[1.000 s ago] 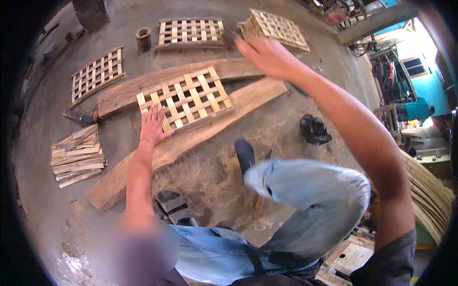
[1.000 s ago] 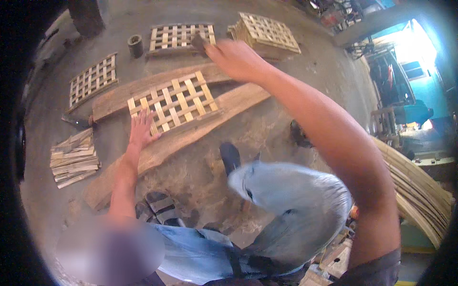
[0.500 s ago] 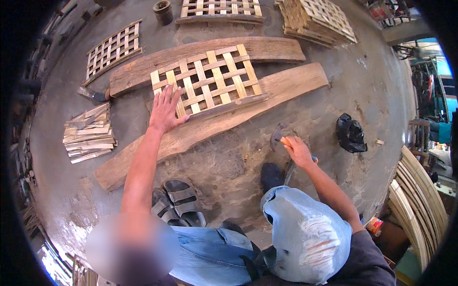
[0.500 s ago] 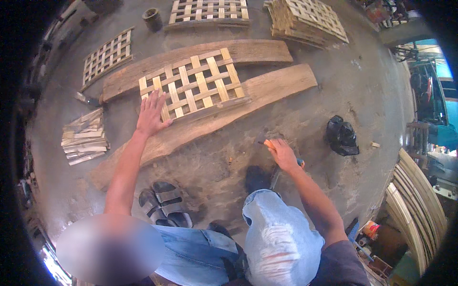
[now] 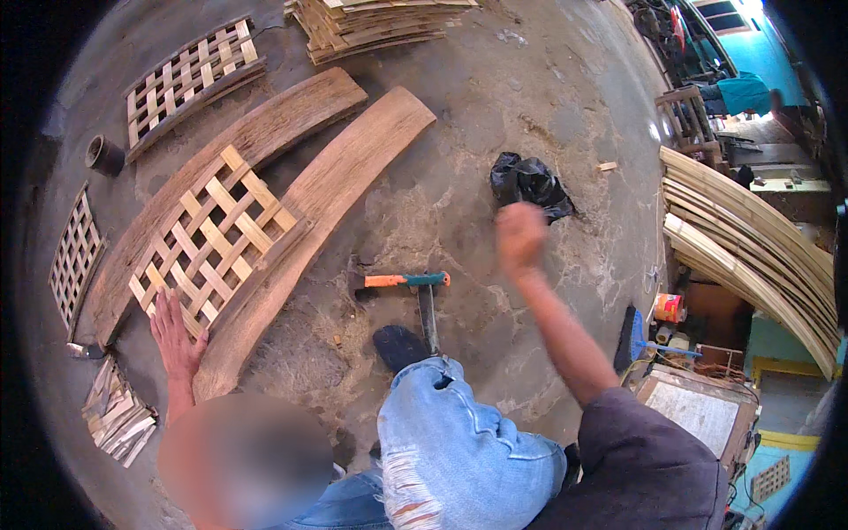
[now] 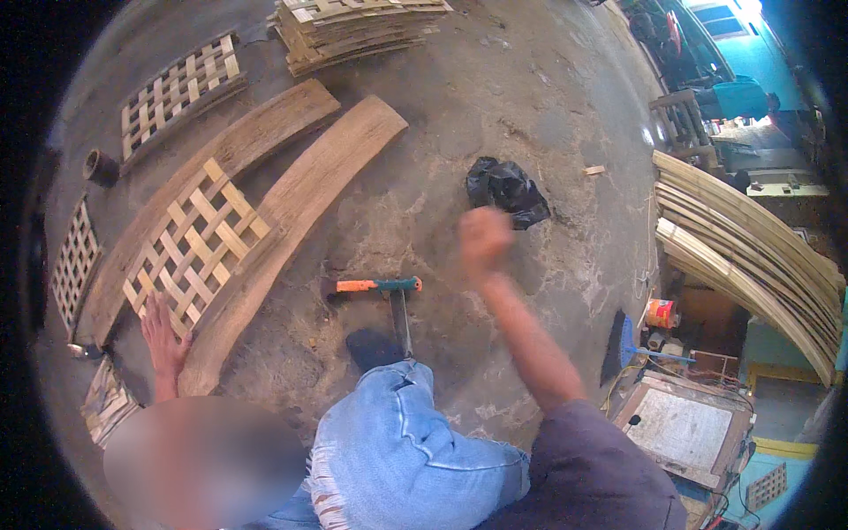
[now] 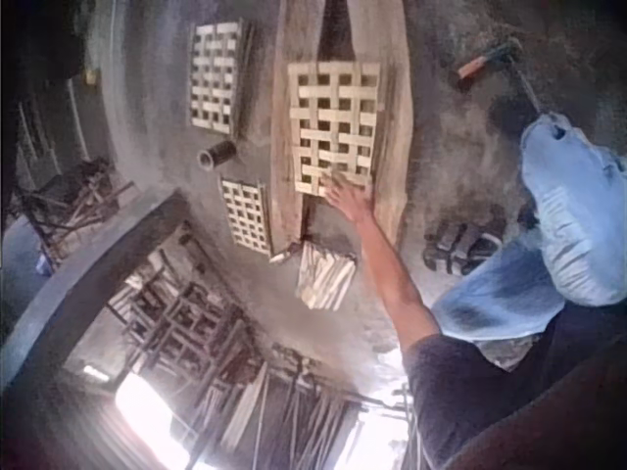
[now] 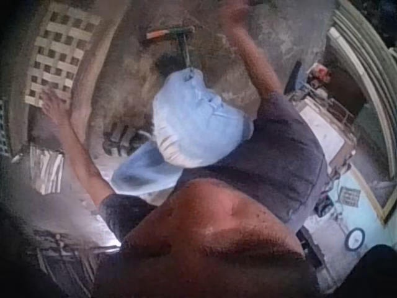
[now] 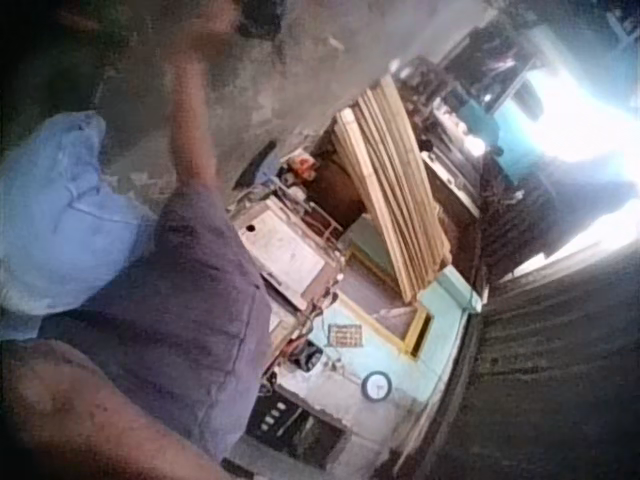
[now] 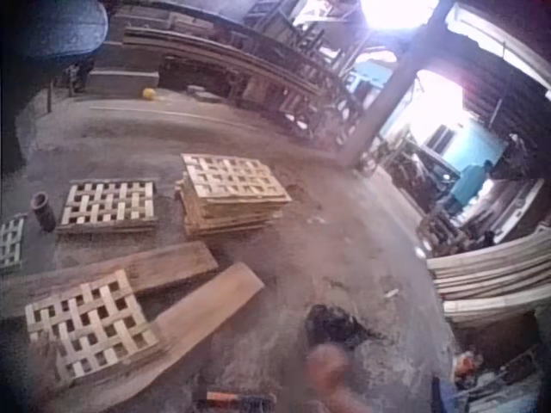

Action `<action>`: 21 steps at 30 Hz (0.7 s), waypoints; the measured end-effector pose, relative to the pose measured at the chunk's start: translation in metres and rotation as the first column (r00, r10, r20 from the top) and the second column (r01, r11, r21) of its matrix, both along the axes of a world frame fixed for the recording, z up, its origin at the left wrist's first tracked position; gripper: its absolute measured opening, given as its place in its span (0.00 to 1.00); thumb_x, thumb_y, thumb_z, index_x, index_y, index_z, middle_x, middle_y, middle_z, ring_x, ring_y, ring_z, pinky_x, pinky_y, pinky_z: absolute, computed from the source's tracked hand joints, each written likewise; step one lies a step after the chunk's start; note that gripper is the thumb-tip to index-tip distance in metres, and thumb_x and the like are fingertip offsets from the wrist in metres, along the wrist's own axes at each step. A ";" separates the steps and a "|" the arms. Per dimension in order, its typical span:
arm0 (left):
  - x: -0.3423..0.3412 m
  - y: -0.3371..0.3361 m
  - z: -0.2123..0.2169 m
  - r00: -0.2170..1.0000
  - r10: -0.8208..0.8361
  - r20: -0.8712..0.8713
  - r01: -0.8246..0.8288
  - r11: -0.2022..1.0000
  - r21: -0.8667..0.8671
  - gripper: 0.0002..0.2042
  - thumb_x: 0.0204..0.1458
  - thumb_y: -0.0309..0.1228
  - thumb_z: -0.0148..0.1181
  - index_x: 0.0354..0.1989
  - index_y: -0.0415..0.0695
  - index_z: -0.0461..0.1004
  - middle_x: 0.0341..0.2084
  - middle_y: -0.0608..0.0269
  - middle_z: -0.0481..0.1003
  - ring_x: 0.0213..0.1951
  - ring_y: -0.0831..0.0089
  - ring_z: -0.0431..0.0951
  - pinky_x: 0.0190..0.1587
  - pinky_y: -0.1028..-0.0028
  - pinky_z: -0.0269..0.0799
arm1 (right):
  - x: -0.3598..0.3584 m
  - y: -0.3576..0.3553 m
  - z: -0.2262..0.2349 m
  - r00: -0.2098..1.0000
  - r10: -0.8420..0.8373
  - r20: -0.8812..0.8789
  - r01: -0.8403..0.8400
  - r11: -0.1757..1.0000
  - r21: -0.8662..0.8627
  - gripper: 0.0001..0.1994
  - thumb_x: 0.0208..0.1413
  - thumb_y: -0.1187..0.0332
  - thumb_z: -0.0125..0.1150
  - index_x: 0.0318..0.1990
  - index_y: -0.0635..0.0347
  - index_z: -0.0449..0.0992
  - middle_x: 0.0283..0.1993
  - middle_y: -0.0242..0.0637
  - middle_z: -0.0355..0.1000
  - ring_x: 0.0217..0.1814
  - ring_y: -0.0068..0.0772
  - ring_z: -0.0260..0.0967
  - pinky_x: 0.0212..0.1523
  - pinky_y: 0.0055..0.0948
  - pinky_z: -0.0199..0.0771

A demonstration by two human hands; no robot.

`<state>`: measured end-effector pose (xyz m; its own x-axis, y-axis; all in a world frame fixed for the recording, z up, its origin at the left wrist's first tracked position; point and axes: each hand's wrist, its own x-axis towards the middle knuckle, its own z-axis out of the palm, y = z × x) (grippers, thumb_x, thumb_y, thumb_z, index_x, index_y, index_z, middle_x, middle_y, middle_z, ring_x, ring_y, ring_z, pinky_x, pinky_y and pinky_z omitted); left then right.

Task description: The person sits on the floor and assembles a wooden lattice panel by nailing thin wooden strips together. They use a hammer to drive nails into the intersections of the strips, securing the grid structure.

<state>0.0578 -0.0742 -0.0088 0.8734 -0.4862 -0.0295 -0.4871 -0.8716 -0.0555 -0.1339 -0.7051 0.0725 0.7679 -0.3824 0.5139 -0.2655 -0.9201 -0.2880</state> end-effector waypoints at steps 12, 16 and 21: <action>0.001 0.019 0.011 0.998 -0.055 -0.034 0.053 0.996 -0.070 0.48 0.50 0.65 0.50 0.74 0.48 0.48 0.73 0.47 0.46 0.72 0.50 0.48 0.70 0.52 0.42 | 0.017 -0.207 -0.080 0.295 -0.214 -0.931 -0.167 0.948 -0.271 0.10 0.56 0.72 0.54 0.38 0.62 0.82 0.42 0.52 0.78 0.47 0.53 0.77 0.45 0.49 0.78; 0.000 -0.042 -0.024 0.998 -0.029 -0.055 0.018 0.981 -0.194 0.49 0.46 0.61 0.56 0.74 0.49 0.47 0.73 0.49 0.44 0.72 0.51 0.47 0.70 0.52 0.43 | -0.059 -0.390 -0.107 0.795 -0.005 -0.607 -0.185 0.950 -0.251 0.11 0.59 0.70 0.48 0.43 0.66 0.74 0.42 0.56 0.74 0.43 0.64 0.71 0.43 0.50 0.73; -0.003 0.000 0.031 0.997 -0.004 -0.077 0.002 1.000 -0.030 0.49 0.46 0.61 0.56 0.74 0.51 0.47 0.73 0.51 0.44 0.72 0.52 0.47 0.71 0.52 0.41 | -0.058 -0.302 -0.229 0.715 -0.299 -0.632 0.269 0.952 -0.145 0.14 0.63 0.67 0.43 0.46 0.66 0.72 0.45 0.58 0.71 0.47 0.63 0.69 0.45 0.53 0.70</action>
